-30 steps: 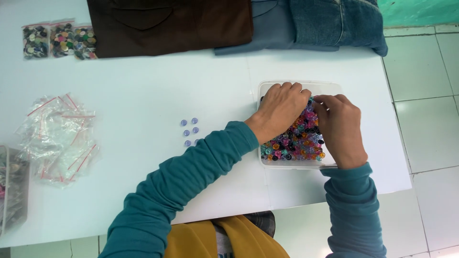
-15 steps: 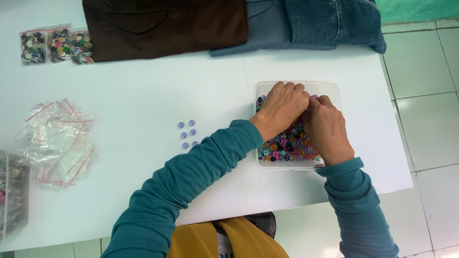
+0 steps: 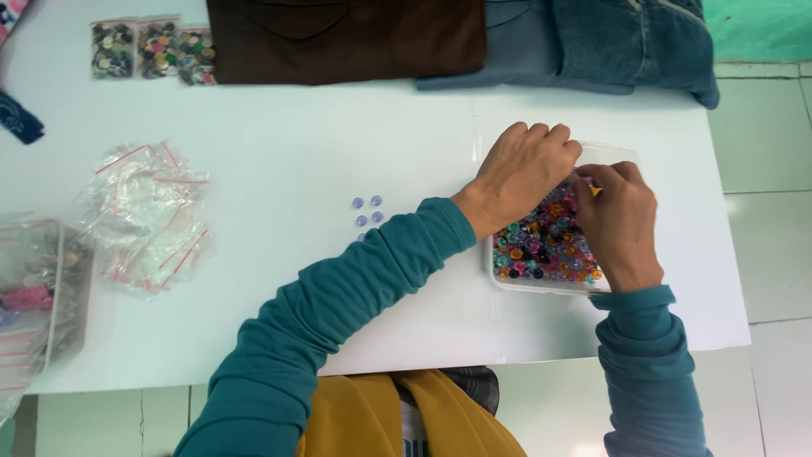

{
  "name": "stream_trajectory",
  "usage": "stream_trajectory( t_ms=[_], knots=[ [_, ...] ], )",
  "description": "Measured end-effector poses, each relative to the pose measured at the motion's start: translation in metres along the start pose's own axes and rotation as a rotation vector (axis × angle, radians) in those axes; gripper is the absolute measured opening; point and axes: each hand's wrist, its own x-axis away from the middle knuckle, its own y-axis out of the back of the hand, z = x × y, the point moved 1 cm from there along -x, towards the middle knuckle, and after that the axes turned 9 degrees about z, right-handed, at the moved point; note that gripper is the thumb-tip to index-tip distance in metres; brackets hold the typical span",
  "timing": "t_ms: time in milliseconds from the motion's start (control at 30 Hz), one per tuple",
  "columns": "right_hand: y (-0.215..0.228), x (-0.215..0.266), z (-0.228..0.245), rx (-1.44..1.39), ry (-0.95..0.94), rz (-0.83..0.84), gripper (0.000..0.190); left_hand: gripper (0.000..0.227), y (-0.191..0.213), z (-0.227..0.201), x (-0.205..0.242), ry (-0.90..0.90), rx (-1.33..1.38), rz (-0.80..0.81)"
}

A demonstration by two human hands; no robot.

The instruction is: Sorting small colorful buttons from a container and placing them into small plastic bags

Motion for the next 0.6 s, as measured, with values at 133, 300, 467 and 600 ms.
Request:
stream_trajectory(
  t_ms=[133,300,467,600],
  knots=[
    [0.034,0.009,0.058,-0.188,0.069,-0.038,0.015,0.028,0.083,0.028,0.026,0.098,-0.125,-0.028],
    [0.046,0.012,0.145,-0.296,0.235,-0.121,0.016,0.025,0.157,0.088,0.094,0.426,0.142,0.154],
    [-0.011,0.002,0.210,-0.387,0.316,-0.010,0.016,0.021,0.180,0.111,0.163,0.588,0.193,0.283],
    [-0.057,-0.020,0.230,-0.395,0.330,0.072,0.013,0.020,0.160,0.118,0.190,0.744,0.257,0.316]
  ],
)
